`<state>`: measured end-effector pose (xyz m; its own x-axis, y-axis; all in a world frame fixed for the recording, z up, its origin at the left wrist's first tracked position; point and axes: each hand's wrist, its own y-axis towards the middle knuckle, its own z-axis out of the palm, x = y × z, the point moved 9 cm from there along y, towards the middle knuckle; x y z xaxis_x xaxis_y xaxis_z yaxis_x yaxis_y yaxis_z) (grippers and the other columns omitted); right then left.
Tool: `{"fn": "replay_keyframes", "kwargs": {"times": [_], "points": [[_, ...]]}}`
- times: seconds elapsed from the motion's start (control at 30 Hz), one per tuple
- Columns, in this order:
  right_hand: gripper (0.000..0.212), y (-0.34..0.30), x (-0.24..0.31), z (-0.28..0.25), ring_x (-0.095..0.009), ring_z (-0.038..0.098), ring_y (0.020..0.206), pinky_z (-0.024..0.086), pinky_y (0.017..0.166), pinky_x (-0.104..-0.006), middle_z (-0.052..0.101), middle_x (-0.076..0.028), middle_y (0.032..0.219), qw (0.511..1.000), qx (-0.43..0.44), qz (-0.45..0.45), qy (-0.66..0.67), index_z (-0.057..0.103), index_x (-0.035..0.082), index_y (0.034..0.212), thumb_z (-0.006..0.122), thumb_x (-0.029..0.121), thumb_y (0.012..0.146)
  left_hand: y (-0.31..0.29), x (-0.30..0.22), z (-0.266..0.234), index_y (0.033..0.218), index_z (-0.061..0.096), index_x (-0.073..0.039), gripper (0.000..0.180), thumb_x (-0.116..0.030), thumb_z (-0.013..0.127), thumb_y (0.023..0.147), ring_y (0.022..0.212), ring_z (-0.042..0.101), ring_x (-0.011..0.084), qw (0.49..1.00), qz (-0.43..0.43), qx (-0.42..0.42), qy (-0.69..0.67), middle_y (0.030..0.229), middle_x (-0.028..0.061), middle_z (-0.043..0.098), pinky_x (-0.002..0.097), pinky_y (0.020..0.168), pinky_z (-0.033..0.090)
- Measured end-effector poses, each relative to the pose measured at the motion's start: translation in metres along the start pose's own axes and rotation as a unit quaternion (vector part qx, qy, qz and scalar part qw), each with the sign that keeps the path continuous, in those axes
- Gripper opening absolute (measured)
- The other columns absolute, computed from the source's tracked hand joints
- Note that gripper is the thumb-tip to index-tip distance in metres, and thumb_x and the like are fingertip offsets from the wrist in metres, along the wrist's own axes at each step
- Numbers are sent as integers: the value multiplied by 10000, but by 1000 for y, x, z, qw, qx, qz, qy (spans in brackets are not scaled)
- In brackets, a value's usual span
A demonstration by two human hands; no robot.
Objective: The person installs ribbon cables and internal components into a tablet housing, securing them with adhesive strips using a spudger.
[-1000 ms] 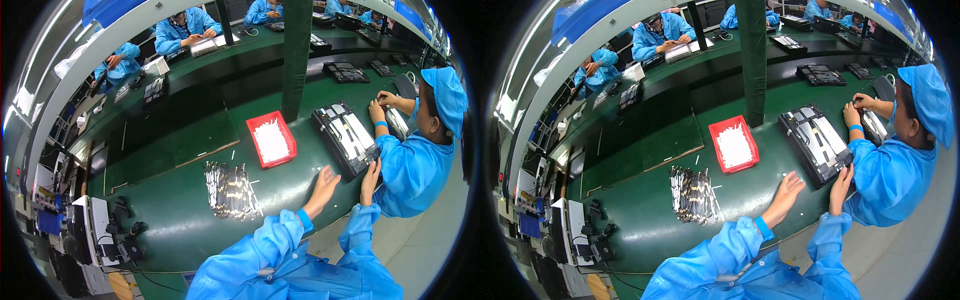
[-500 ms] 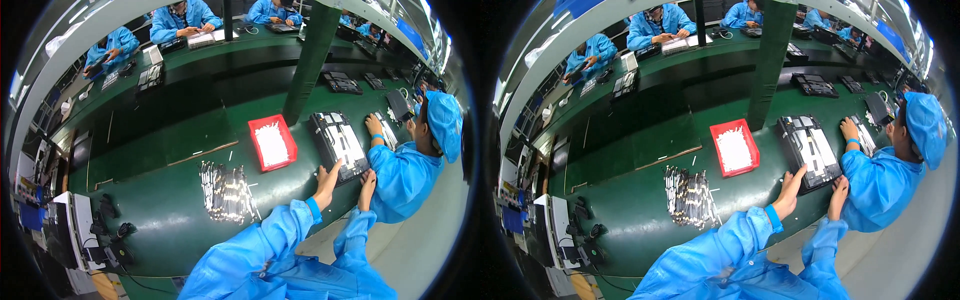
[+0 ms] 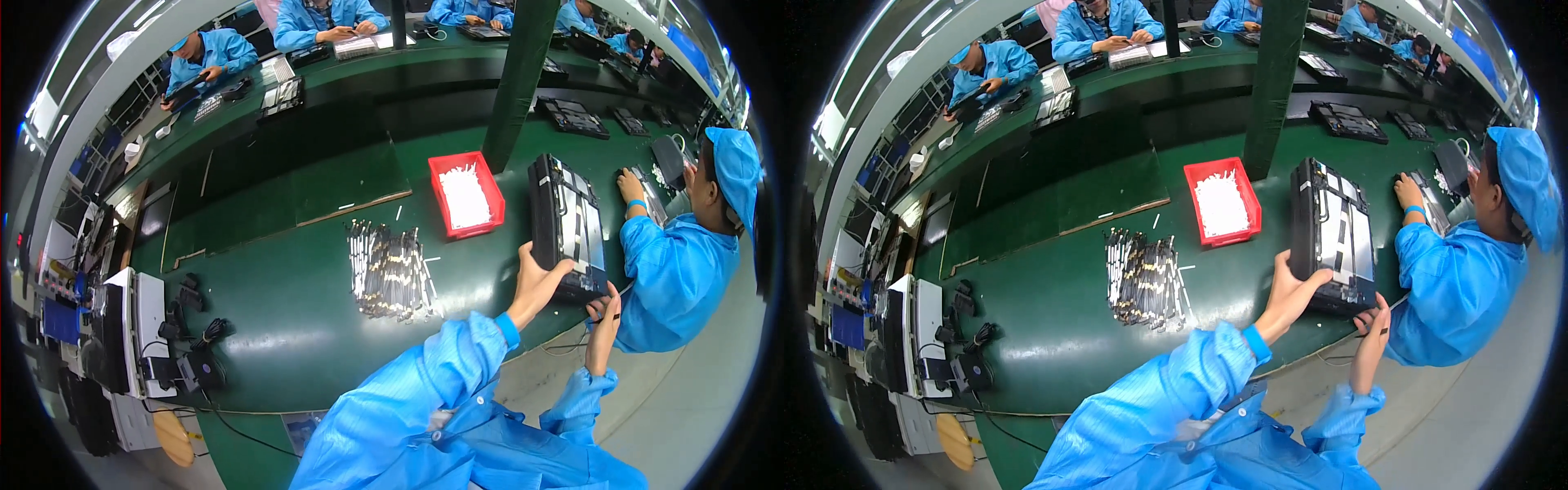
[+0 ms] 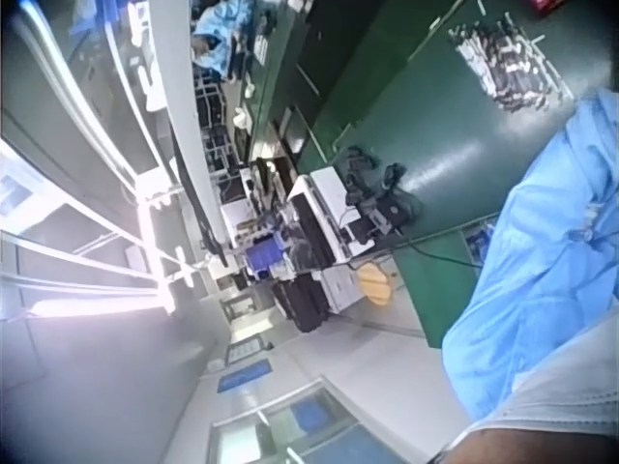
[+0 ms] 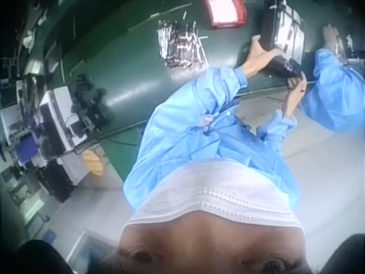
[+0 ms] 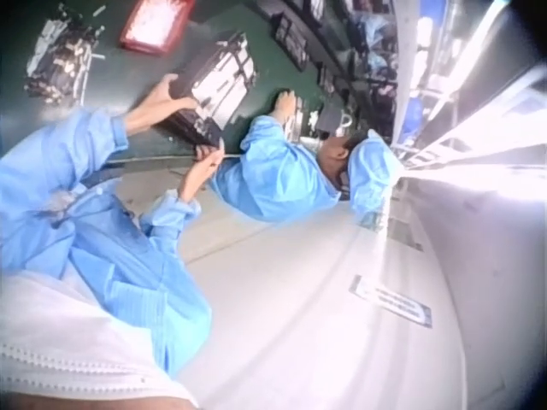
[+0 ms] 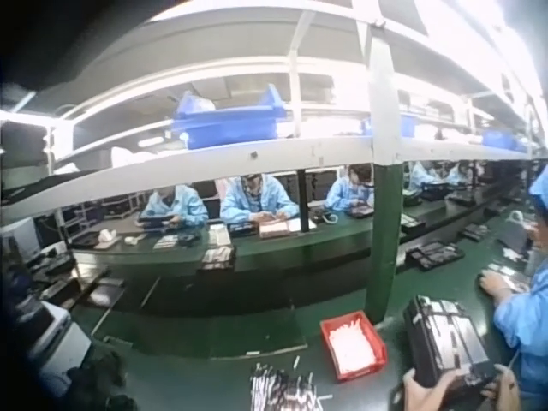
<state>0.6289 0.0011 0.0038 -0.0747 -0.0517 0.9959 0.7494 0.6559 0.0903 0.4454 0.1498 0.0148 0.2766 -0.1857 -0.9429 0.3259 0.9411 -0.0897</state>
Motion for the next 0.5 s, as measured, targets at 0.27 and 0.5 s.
{"fn": "replay_keyframes", "kwargs": {"times": [0.27,0.5], "points": [[430,-55,87,18,-53,477,618,360,543,-183,558,-28,759,996,-10,-92,-5,533,8,1097,318,368,1002,-112,-70,-71,1372,212,-8,735,-145,677,818,1138,482,215,973,-22,101,-206,1243,166,474,338,965,384],[288,-117,61,141,-58,396,511,284,476,-226,473,-21,550,965,239,-18,-109,600,24,989,397,230,985,-238,-82,-256,1374,276,15,734,-145,594,732,1173,471,310,962,28,-166,-215,1287,183,446,431,1004,379]]}}
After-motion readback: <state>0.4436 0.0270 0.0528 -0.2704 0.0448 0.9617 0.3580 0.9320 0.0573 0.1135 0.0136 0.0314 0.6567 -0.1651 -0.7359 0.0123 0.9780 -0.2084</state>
